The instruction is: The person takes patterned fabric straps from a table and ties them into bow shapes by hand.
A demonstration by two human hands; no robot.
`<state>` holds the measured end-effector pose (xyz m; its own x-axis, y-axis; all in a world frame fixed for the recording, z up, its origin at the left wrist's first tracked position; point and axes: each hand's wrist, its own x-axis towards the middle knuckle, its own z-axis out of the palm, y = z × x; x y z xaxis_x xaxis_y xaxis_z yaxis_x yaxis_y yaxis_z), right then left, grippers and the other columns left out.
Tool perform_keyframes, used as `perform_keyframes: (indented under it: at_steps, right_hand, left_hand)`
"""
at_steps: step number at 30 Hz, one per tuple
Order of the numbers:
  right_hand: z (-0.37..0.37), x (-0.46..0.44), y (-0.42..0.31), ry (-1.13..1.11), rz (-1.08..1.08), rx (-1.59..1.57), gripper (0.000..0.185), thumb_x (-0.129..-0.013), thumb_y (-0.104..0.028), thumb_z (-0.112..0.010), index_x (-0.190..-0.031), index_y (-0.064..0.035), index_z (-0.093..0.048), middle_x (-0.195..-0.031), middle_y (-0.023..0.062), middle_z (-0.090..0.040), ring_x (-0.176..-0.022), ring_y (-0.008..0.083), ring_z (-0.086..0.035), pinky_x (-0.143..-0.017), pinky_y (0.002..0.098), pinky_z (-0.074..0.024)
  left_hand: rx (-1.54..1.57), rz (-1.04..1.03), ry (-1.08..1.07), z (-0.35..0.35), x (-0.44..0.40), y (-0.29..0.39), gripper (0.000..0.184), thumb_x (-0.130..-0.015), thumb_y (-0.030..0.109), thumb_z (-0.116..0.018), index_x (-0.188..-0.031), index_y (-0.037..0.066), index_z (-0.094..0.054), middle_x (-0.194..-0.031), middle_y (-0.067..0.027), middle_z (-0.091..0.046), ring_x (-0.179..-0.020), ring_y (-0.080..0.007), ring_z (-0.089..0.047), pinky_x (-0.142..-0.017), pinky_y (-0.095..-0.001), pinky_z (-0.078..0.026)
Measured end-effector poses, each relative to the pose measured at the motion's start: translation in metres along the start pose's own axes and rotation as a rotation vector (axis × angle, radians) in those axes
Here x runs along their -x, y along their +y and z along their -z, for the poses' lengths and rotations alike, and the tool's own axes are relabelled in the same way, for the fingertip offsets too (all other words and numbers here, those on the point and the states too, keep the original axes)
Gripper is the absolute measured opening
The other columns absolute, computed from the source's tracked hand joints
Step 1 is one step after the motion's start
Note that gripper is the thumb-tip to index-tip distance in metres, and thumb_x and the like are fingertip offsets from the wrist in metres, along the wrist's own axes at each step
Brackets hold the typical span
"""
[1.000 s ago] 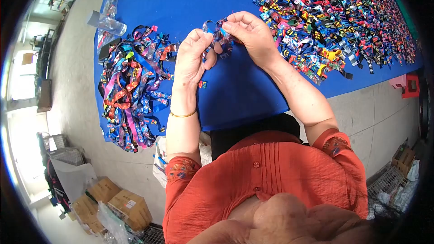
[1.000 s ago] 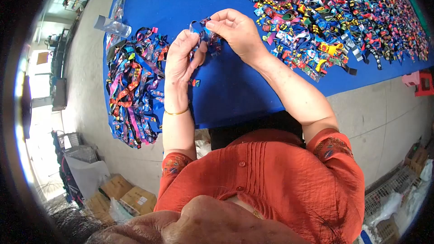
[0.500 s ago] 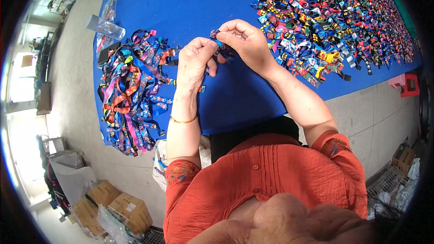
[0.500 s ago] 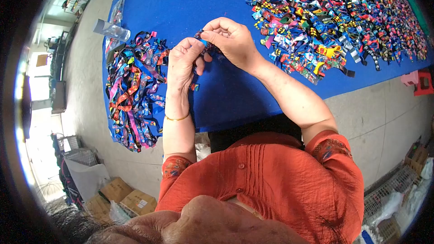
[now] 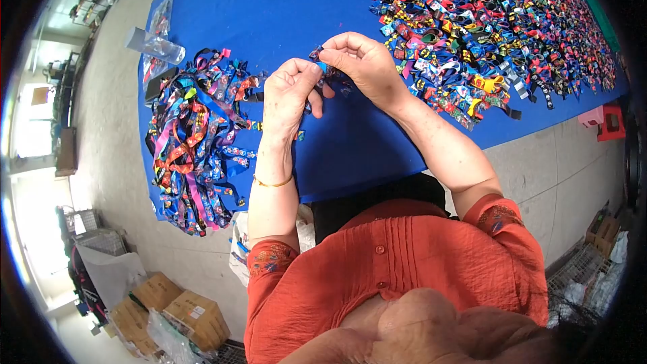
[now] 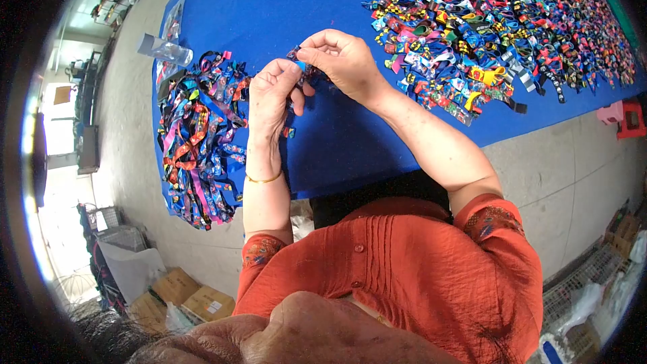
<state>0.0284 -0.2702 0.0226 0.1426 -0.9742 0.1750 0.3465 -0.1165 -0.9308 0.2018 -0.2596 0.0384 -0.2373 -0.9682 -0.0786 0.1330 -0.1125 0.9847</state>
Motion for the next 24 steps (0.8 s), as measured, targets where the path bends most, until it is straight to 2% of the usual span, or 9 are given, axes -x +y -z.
perform_keyframes:
  at_steps: [3,9,12,18,24]
  right_hand:
    - [0.0013,0.0003,-0.0042,-0.002,-0.062,-0.015,0.016,-0.095,-0.01,-0.071,-0.105,0.0026,-0.069,-0.097,0.0057,-0.071,-0.089,0.0092,-0.065,-0.08,0.0242,-0.0541]
    - [0.0065,-0.0036,0.0032,-0.013,-0.014,-0.058,0.019,-0.094,-0.01,-0.072,-0.108,0.0015,-0.065,-0.095,0.0077,-0.071,-0.087,0.0098,-0.066,-0.076,0.024,-0.0544]
    - [0.004,-0.0035,0.0029,0.011,0.033,-0.014,0.019,-0.092,-0.009,-0.073,-0.106,0.0009,-0.062,-0.092,0.0078,-0.071,-0.082,0.0082,-0.066,-0.072,0.0233,-0.0538]
    - [0.0002,0.0007,-0.0035,0.022,0.194,0.268,0.02,-0.09,-0.009,-0.075,-0.103,-0.0002,-0.063,-0.085,0.0051,-0.071,-0.075,0.0056,-0.064,-0.066,0.0223,-0.0522]
    - [0.0012,0.0011,-0.0043,-0.024,0.154,0.313,0.021,-0.089,-0.011,-0.077,-0.102,-0.0005,-0.064,-0.085,0.0046,-0.071,-0.073,0.0055,-0.063,-0.063,0.0223,-0.0519]
  left_hand:
    - [0.057,-0.017,-0.051,0.0012,-0.0008,-0.0016,0.016,-0.102,0.011,-0.058,-0.093,-0.001,-0.061,-0.074,-0.0151,-0.07,-0.043,-0.0102,-0.054,-0.045,-0.019,-0.041]
    - [0.017,-0.026,-0.042,0.0011,-0.0018,-0.0013,0.012,-0.101,0.009,-0.057,-0.095,-0.001,-0.06,-0.074,-0.0142,-0.07,-0.043,-0.0076,-0.051,-0.044,-0.0187,-0.039]
    - [-0.003,-0.012,-0.043,0.0032,-0.0022,-0.0028,0.012,-0.101,0.008,-0.057,-0.094,0.0,-0.059,-0.074,-0.014,-0.07,-0.043,-0.0067,-0.05,-0.044,-0.0188,-0.039]
    - [-0.038,0.024,-0.071,0.0037,0.0002,-0.0017,0.009,-0.099,0.007,-0.057,-0.093,0.001,-0.06,-0.073,-0.014,-0.069,-0.042,-0.0055,-0.049,-0.043,-0.0185,-0.036]
    - [-0.121,0.041,-0.111,-0.0001,0.0007,0.0009,0.007,-0.095,0.004,-0.055,-0.097,-0.001,-0.06,-0.067,-0.0122,-0.067,-0.042,-0.0056,-0.048,-0.044,-0.019,-0.035]
